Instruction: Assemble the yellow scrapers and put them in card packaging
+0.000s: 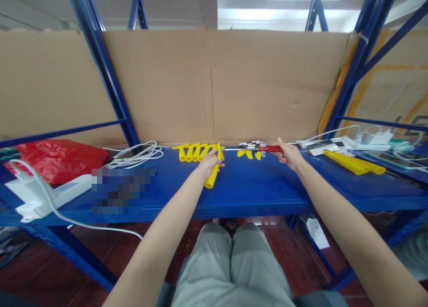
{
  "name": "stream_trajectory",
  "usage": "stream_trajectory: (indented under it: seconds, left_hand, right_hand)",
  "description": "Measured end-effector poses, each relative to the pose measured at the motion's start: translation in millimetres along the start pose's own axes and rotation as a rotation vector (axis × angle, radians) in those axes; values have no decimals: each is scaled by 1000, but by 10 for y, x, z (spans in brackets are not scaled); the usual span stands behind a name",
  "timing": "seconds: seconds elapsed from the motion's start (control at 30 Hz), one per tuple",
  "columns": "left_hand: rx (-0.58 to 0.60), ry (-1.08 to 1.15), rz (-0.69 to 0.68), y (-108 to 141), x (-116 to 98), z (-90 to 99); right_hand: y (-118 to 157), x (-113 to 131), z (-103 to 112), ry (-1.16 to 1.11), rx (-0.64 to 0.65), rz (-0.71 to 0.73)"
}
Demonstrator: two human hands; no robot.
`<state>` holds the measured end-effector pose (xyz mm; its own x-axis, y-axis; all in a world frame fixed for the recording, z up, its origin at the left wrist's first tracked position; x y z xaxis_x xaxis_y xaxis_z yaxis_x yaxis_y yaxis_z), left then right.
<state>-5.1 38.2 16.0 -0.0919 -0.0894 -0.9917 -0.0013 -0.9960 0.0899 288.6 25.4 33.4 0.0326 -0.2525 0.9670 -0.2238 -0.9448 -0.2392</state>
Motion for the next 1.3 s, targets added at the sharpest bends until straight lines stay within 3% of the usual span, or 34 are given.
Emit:
stream_trajectory:
  seconds: [0.33, 0.53, 0.73, 0.97, 1.3]
  left_hand:
    - [-21, -12, 20, 45, -8, 4]
    - [-29, -7, 29, 45, -9, 9]
    - [-49, 14, 25, 6, 8, 26]
    - [-57, 38, 48, -6, 2, 45]
    - [-32, 37, 25, 7, -15, 23]
  right_hand:
    - [69, 41, -41, -78, 155, -126]
    - [86, 35, -22, -184, 96, -175]
    - [101, 127, -27, -264, 111, -109]
    - [58, 66, -42, -111, 99, -59]
    - [0, 3, 13, -80, 30, -35]
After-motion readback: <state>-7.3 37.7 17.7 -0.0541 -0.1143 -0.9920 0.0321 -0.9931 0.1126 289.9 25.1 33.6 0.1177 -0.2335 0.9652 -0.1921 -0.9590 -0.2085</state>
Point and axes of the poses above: each hand's wrist, its own y-axis away from the middle knuckle, its own z-axis out of the back of the hand, x = y × z, the point moved 7 cm from there along -y, towards the middle knuckle, and after that the axes turned 2 degrees about -x, right-handed, at the moved point
